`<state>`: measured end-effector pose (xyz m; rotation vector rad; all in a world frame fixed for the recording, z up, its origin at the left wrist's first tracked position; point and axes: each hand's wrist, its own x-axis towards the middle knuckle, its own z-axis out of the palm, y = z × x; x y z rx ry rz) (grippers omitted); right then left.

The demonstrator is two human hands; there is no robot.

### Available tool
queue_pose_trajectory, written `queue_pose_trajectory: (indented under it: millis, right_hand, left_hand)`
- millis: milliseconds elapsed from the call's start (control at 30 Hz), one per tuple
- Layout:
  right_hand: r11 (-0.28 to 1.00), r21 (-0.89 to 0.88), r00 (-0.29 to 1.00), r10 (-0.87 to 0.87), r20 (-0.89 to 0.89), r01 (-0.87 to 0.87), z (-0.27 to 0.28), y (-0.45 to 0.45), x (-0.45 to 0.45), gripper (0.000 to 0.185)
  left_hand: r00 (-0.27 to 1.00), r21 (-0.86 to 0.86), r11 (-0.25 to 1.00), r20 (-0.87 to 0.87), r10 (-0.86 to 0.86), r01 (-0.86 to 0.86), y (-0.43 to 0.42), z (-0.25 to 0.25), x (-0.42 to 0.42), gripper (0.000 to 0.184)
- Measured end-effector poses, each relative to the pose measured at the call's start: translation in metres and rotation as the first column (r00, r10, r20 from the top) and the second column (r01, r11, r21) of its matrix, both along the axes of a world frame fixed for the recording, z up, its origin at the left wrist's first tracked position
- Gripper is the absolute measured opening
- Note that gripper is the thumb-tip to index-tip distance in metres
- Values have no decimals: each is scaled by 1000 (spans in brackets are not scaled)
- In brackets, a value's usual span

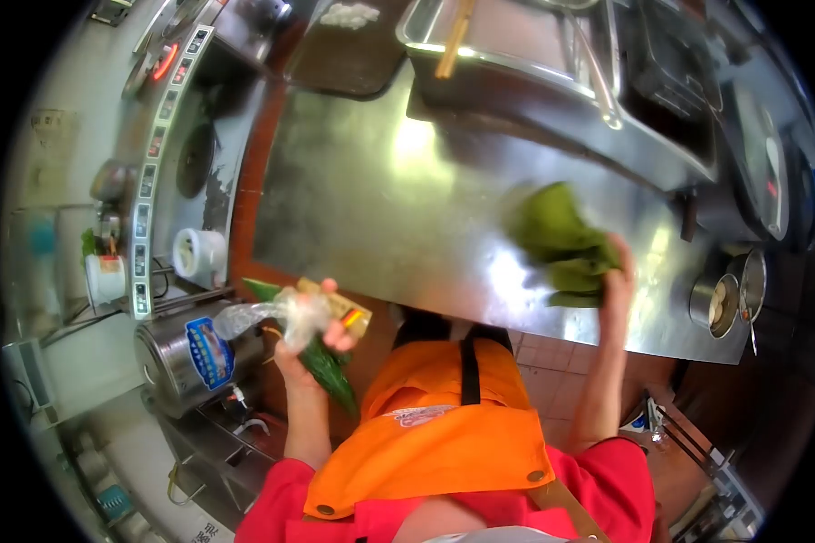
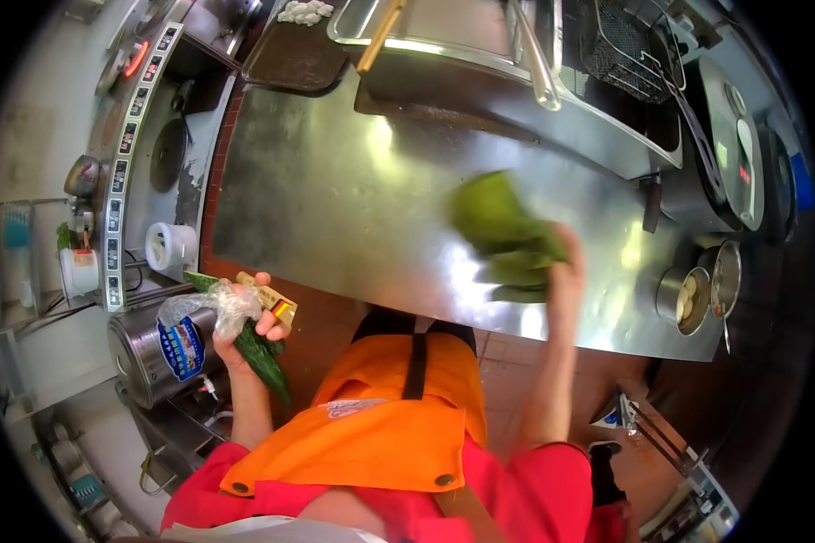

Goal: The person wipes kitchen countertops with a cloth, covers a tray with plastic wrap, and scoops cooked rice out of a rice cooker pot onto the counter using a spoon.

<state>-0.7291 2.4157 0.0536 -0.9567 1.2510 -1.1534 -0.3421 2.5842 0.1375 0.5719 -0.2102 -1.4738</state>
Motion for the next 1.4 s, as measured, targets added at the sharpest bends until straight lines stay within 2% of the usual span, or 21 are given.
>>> queue_pose_trajectory:
  millis: [100, 133, 200, 300, 367, 400, 467, 500, 533, 567, 667, 733, 800, 900, 1000, 1067, 1133, 1267, 1333, 1367, 1400]
  right_hand:
    - [990, -35, 892, -138, -430, 136, -70, -39, -83, 57]
    - [988, -97, 610, -148, -779, 117, -109, -58, -99, 56]
    - [971, -112, 54, -126, -991, 212, -80, -80, -22, 53]
    - [896, -441, 158, -428, -890, -57, -129, -104, 72, 45]
    - [927, -310, 229, -262, -938, -210, -124, -62, 219, 27]
    - [948, -5, 40, 8, -999, -317, -126, -27, 298, 24]
    - [673, -200, 415, 174, -893, -712, -78, 53, 426, 16]
    - [435, -398, 463, 52, -885, -808, -86, 96, 482, 13]
    - [252, -151, 230, 322, -918, -956, -74, 124, 524, 20]
    - [120, -376, 388, 448, -805, -919, -97, 151, 557, 22]
    - [304, -343, 419, 842, -341, -889, -64, 158, 582, 26]
    - [470, -278, 502, 864, -51, -838, -29, 126, 547, 34]
    - [679, 139, 692, 693, 201, -720, 9, 88, 462, 46]
    - [968, 188, 986, 158, 44, -164, 26, 48, 307, 53]
    - [975, -43, 953, -221, -209, 217, -5, 10, 157, 55]
    - [937, -129, 668, -324, -670, 325, -74, -26, 66, 54]
    - [893, -149, 107, -213, -971, 425, -115, -61, 47, 55]
    - [909, -362, 192, -401, -896, 207, -116, -112, 179, 42]
    - [995, -96, 355, -93, -930, 8, -107, -92, 309, 35]
    - [849, -481, 345, -394, -852, -219, -150, -76, 377, 28]
    - [896, -36, 326, 124, -937, -443, -122, -52, 445, 21]
  left_hand:
    - [999, 45, 999, -47, -14, 16, -3, -15, 28, 53]
    - [998, 50, 998, -50, -29, 31, -1, -21, 39, 54]
    - [997, 59, 996, -47, -62, 65, 4, -29, 65, 57]
    - [1000, 83, 997, -27, -4, 6, 24, -30, 106, 59]
    - [999, 109, 994, -25, 33, -30, 41, -28, 141, 59]
    - [999, 79, 996, -5, 50, -50, 48, -27, 157, 59]
    - [994, 142, 984, 1, 112, -111, 64, -22, 185, 58]
    - [992, 136, 982, 22, 127, -129, 69, -16, 197, 55]
    - [990, 137, 982, 71, 121, -130, 74, -13, 210, 52]
    - [988, 122, 983, 87, 125, -136, 78, -11, 221, 52]
    - [989, 38, 994, 106, 99, -103, 79, -1, 245, 55]
    - [993, 45, 994, 77, 93, -96, 75, 1, 255, 58]
    - [999, -38, 999, 46, 15, -13, 61, -3, 262, 59]
    - [999, -26, 999, -27, -37, 36, 42, -9, 265, 55]
    - [998, -17, 999, -52, -48, 47, 23, -19, 263, 54]
    - [998, 45, 999, -67, -21, 24, 17, -26, 260, 56]
    - [998, 102, 995, -51, 23, -18, 14, -33, 254, 57]
    - [997, 162, 987, -68, 28, -17, 19, -42, 259, 59]
    - [997, 156, 987, -50, 57, -48, 20, -44, 263, 59]
    - [996, 150, 986, -46, 81, -73, 19, -45, 261, 58]
    - [995, 142, 987, -50, 88, -80, 16, -43, 260, 58]
